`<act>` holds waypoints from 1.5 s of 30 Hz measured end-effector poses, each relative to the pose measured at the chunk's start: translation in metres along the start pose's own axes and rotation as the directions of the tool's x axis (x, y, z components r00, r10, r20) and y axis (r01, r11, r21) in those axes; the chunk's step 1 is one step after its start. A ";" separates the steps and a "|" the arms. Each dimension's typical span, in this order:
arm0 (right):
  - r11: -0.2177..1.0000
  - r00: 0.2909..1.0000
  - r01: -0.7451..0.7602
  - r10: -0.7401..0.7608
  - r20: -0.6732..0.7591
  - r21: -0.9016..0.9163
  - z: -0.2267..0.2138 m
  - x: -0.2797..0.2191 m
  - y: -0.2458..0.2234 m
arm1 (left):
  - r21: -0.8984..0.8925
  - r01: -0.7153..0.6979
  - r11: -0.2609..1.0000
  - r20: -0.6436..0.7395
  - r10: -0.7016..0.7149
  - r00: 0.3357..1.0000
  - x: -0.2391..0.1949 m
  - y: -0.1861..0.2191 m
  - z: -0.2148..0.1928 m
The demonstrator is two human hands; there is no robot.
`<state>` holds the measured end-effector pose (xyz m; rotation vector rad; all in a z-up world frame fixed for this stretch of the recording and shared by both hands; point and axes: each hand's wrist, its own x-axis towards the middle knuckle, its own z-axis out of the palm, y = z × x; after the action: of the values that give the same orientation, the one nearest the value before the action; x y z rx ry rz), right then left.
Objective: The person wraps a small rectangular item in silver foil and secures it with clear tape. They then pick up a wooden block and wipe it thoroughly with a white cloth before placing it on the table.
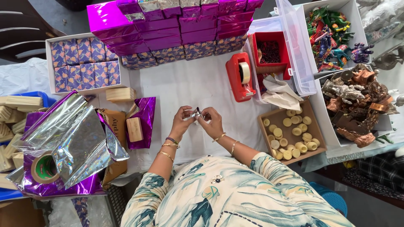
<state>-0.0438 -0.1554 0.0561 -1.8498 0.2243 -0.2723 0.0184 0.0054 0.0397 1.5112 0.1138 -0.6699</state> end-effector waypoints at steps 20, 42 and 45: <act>0.997 0.961 -0.022 0.042 0.273 -0.076 -0.028 0.034 -0.018 | 0.551 -0.529 0.646 0.155 0.544 0.825 -0.019 0.033 0.000; 0.886 0.779 -0.464 0.408 0.476 0.000 -0.025 0.043 -0.010 | 0.764 -0.584 0.274 0.445 0.431 0.785 -0.013 0.106 0.001; 0.855 0.766 -0.519 0.469 0.440 -0.007 -0.018 0.045 -0.006 | 0.788 -0.565 0.244 0.451 0.395 0.801 -0.002 0.094 0.000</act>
<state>-0.0058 -0.1832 0.0701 -1.6156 0.3730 0.4852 0.0614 -0.0013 0.1232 2.3741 -1.0211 -0.2906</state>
